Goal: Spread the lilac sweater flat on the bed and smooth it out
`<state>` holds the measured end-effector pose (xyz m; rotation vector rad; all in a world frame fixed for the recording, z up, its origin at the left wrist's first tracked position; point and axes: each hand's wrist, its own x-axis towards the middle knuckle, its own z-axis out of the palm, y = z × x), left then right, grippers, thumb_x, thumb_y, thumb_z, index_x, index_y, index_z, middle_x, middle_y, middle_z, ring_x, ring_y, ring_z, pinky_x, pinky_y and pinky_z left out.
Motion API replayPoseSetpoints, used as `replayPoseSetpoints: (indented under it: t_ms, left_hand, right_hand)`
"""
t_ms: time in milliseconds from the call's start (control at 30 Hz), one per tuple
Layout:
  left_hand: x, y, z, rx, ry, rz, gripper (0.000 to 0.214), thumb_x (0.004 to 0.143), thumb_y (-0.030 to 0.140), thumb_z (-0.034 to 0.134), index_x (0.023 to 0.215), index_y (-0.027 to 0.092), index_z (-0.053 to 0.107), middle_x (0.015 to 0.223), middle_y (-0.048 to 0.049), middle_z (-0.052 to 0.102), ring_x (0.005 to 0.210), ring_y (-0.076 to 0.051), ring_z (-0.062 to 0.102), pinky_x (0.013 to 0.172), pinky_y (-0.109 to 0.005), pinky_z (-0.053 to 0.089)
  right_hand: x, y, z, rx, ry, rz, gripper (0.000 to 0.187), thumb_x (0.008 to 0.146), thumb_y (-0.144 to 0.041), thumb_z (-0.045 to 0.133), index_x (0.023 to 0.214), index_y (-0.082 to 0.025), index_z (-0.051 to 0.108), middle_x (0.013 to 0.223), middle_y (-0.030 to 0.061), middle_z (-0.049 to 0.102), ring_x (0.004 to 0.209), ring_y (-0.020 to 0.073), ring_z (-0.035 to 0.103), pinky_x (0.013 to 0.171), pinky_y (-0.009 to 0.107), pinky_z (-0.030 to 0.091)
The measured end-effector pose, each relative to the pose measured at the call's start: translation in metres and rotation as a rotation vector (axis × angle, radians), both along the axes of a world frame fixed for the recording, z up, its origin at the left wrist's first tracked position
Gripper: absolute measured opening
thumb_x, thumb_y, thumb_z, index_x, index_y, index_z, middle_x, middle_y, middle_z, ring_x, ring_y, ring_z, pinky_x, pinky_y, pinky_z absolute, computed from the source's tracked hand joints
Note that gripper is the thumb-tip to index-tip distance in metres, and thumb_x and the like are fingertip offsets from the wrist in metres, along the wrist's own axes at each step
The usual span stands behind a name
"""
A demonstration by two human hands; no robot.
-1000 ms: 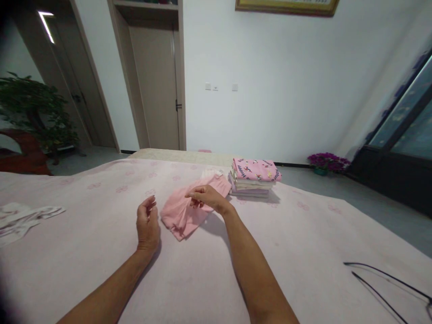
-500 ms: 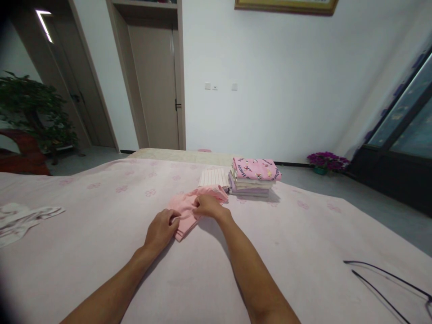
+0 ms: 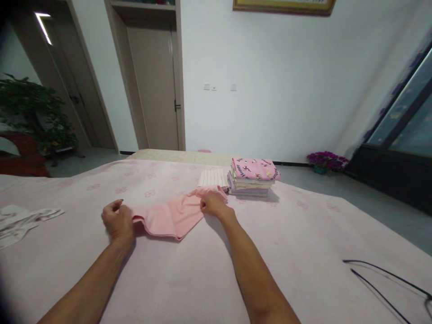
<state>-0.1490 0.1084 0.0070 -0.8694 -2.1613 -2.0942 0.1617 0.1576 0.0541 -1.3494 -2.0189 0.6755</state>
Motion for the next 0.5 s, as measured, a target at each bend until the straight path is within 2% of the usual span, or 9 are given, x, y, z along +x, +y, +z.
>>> replayPoseSetpoints:
  t_ms: [67, 133, 200, 267, 333, 400, 433, 500]
  left_hand:
    - [0.011, -0.006, 0.005, 0.008, 0.267, -0.073, 0.025, 0.081, 0.023, 0.053, 0.102, 0.021, 0.066, 0.110, -0.0092, 0.065, 0.108, -0.029, 0.057, 0.103, -0.048, 0.039]
    - [0.033, -0.014, 0.010, 0.048, 0.492, -0.281, 0.026, 0.086, 0.029, 0.052, 0.107, 0.022, 0.066, 0.115, -0.0100, 0.066, 0.115, -0.030, 0.055, 0.107, -0.049, 0.035]
    - [0.057, -0.021, 0.016, 0.048, 0.609, -0.508, 0.031, 0.086, 0.036, 0.057, 0.114, 0.023, 0.065, 0.118, -0.0108, 0.067, 0.115, -0.031, 0.055, 0.105, -0.047, 0.036]
    - [0.078, -0.028, 0.019, -0.015, 0.671, -0.695, 0.034, 0.083, 0.040, 0.063, 0.114, 0.024, 0.065, 0.118, -0.0116, 0.067, 0.114, -0.031, 0.057, 0.102, -0.044, 0.038]
    - [0.090, -0.034, 0.020, -0.136, 0.670, -0.830, 0.024, 0.084, 0.039, 0.060, 0.102, 0.025, 0.068, 0.106, -0.0102, 0.070, 0.103, -0.029, 0.061, 0.093, -0.039, 0.043]
    - [0.093, -0.035, 0.018, -0.252, 0.573, -0.883, 0.018, 0.087, 0.035, 0.053, 0.085, 0.025, 0.068, 0.085, -0.0062, 0.070, 0.083, -0.025, 0.063, 0.079, -0.034, 0.044]
    - [0.092, -0.034, 0.018, -0.270, 0.485, -0.865, 0.021, 0.088, 0.033, 0.049, 0.078, 0.024, 0.066, 0.076, -0.0042, 0.067, 0.075, -0.023, 0.061, 0.074, -0.033, 0.043]
    - [0.080, -0.027, 0.020, -0.201, 0.257, -0.750, 0.024, 0.086, 0.032, 0.045, 0.073, 0.023, 0.062, 0.070, -0.0020, 0.063, 0.070, -0.020, 0.058, 0.070, -0.031, 0.043]
  right_hand:
    - [-0.002, 0.001, 0.000, 0.003, -0.052, 0.017, 0.018, 0.051, -0.003, 0.064, 0.044, -0.019, 0.059, 0.046, -0.0015, 0.054, 0.060, 0.0149, 0.054, 0.064, 0.024, 0.037]
    - [-0.007, -0.002, 0.009, -0.020, -0.037, 0.063, 0.013, 0.056, -0.007, 0.062, 0.049, -0.018, 0.060, 0.049, -0.0018, 0.056, 0.058, 0.0137, 0.053, 0.061, 0.024, 0.036]
    - [-0.015, -0.011, 0.023, -0.102, 0.096, 0.156, 0.006, 0.064, -0.015, 0.061, 0.060, -0.018, 0.063, 0.054, -0.0027, 0.059, 0.056, 0.0117, 0.051, 0.056, 0.022, 0.035]
    - [-0.025, -0.022, 0.038, -0.218, 0.330, 0.291, 0.006, 0.069, -0.021, 0.060, 0.071, -0.018, 0.065, 0.059, -0.0036, 0.060, 0.054, 0.0099, 0.050, 0.054, 0.021, 0.036]
    - [-0.035, -0.029, 0.047, -0.278, 0.513, 0.391, 0.009, 0.071, -0.025, 0.065, 0.075, -0.018, 0.065, 0.060, -0.0041, 0.060, 0.054, 0.0084, 0.050, 0.055, 0.020, 0.038]
    - [-0.041, -0.030, 0.046, -0.312, 0.588, 0.392, 0.015, 0.069, -0.030, 0.070, 0.076, -0.017, 0.066, 0.061, -0.0036, 0.060, 0.054, 0.0079, 0.051, 0.055, 0.019, 0.040]
    - [-0.041, -0.026, 0.042, -0.315, 0.605, 0.322, 0.019, 0.068, -0.032, 0.073, 0.076, -0.016, 0.066, 0.062, -0.0028, 0.061, 0.054, 0.0082, 0.053, 0.054, 0.019, 0.041]
    - [-0.037, -0.015, 0.030, -0.275, 0.645, 0.070, 0.025, 0.068, -0.037, 0.074, 0.079, -0.016, 0.067, 0.065, -0.0006, 0.064, 0.054, 0.0096, 0.056, 0.052, 0.020, 0.042]
